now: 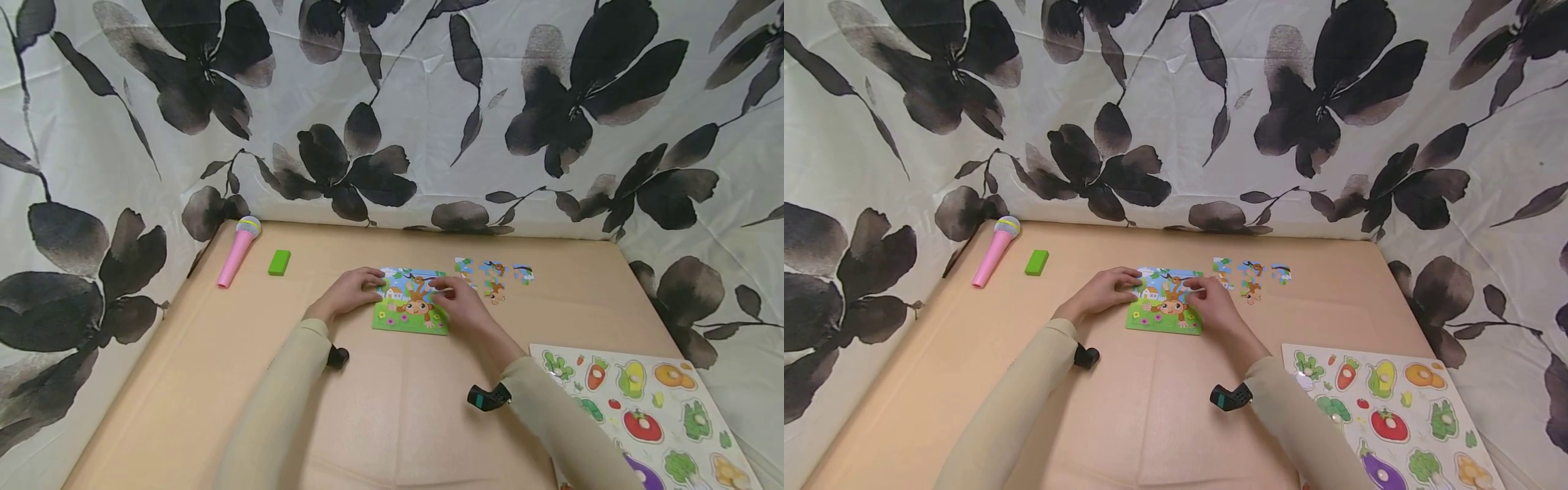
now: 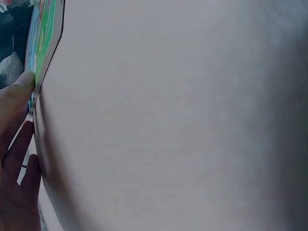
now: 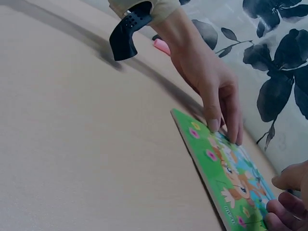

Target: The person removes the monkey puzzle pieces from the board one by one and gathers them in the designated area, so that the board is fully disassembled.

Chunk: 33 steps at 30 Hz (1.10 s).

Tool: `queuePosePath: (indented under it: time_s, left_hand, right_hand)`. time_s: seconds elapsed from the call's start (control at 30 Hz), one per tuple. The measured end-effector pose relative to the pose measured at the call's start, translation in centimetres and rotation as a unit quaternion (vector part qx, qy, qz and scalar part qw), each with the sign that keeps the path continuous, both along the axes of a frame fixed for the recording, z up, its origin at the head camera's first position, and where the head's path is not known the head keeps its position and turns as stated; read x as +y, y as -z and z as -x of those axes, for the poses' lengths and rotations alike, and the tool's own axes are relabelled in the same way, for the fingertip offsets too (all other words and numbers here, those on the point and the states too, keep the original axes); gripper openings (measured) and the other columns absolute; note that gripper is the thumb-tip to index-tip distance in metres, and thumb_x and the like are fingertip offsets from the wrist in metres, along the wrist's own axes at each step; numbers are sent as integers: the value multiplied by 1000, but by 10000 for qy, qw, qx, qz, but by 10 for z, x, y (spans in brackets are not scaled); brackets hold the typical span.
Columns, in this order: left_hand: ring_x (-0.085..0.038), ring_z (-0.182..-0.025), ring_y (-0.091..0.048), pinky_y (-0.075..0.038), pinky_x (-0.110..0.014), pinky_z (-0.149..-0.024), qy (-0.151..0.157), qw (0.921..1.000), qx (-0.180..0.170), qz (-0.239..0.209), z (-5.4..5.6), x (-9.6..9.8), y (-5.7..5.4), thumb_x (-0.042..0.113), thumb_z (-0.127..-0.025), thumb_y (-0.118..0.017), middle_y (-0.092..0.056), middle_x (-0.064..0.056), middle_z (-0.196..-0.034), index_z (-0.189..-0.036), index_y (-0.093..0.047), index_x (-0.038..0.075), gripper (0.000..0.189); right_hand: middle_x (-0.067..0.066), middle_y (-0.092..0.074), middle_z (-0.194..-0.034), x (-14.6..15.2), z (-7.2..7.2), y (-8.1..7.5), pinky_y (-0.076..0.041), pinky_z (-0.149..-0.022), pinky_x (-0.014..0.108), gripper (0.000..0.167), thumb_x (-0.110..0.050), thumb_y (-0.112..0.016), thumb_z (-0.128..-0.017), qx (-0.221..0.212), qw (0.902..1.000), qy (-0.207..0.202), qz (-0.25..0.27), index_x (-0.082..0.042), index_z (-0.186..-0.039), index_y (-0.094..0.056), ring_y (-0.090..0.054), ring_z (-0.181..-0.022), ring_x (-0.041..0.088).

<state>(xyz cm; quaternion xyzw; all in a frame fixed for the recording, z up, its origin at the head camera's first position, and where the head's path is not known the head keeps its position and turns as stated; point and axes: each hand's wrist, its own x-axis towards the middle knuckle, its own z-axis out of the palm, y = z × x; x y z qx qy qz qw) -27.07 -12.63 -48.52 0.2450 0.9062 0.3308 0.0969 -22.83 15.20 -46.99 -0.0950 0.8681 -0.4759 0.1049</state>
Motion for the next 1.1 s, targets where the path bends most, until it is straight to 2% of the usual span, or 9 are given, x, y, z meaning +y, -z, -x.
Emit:
queuePosePath:
  time_s: [0.27,0.57,0.73,0.93,1.1]
  left_hand:
    - [-26,-135,-43,-30,-41,-115,30,10000,7,-25,0,0,0,21,-90,-72,-54,-7,-140,-123,-67,3,38]
    - [-26,-135,-43,-30,-40,-116,28,10000,-2,-20,0,-1,0,21,-90,-73,-54,-7,-140,-123,-67,3,39]
    - [-26,-135,-43,-29,-41,-116,10,10000,-28,-77,-1,-1,1,20,-89,-73,-54,-7,-140,-123,-67,3,38]
    - [-27,-135,-43,-30,-41,-115,25,9999,13,-101,-2,-1,0,19,-89,-73,-54,-7,-140,-122,-68,2,38]
    - [-27,-135,-43,-29,-42,-115,36,9999,24,-101,-1,-1,-1,19,-89,-73,-54,-8,-140,-122,-67,2,38]
  right_hand:
    - [14,-58,-122,-4,0,9,-50,-89,41,32,-9,-62,-95,75,9998,183,-52,-2,-126,-62,-59,-105,28]
    - [9,-64,-105,-4,2,16,-50,-81,34,31,-6,-63,-92,201,9996,162,-114,-1,-122,-64,-59,-91,20]
    - [7,-65,-98,-5,2,17,-51,-81,35,32,-6,-65,-91,252,9995,74,-150,1,-122,-64,-61,-87,18]
    - [10,-62,-103,-5,2,17,-52,-83,36,33,-7,-67,-90,359,9987,-63,-363,1,-122,-64,-61,-89,20]
    - [12,-57,-102,-4,3,14,-49,-78,35,35,-9,-70,-89,470,9968,-222,-607,1,-122,-65,-55,-85,21]
